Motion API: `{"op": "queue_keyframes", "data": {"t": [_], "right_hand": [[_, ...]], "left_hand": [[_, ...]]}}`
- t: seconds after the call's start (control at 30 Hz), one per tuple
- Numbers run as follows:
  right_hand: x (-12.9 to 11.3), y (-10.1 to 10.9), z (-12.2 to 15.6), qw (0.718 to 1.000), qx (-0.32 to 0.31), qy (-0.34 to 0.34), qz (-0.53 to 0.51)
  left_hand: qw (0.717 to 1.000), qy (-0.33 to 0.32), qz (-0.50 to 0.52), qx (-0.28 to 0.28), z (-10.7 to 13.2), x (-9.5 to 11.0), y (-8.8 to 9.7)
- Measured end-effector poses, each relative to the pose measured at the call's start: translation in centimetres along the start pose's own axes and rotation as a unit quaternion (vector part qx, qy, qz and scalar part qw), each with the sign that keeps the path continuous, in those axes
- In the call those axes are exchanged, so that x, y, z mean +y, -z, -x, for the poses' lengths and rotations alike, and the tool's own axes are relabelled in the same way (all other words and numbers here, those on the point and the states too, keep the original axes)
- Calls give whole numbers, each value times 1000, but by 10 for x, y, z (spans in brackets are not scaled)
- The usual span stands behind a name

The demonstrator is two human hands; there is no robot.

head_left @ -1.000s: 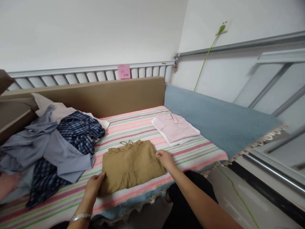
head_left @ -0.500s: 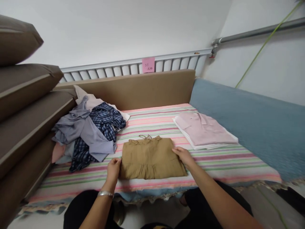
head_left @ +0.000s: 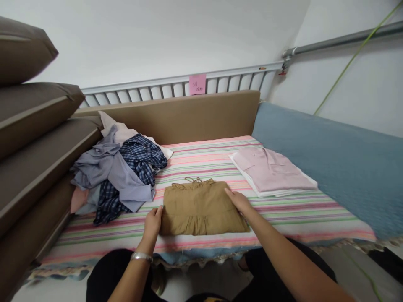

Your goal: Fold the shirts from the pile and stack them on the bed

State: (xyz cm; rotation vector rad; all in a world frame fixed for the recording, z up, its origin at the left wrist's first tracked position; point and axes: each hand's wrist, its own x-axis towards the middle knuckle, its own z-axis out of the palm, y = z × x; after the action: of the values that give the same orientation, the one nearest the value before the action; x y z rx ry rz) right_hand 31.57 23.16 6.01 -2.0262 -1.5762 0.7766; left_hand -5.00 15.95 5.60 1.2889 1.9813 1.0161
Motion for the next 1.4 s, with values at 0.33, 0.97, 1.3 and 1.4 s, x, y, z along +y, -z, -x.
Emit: {"op": "queue_keyframes", "data": {"t": [0.33, 0.97, 1.3, 1.4], "right_hand": [[-18, -17, 34, 984, 80, -31, 155], [-22, -20, 21, 981, 76, -42, 172], [2, 9, 35, 991, 92, -85, 38], [10, 9, 36, 993, 53, -104, -19]], "left_hand": [[998, -26, -65, -1, 8, 13, -13], [918, -24, -395, -40, 24, 10, -19], [976, -26, -214, -25, -16, -17, -12], [984, -22, -169, -47, -33, -11, -7]]}}
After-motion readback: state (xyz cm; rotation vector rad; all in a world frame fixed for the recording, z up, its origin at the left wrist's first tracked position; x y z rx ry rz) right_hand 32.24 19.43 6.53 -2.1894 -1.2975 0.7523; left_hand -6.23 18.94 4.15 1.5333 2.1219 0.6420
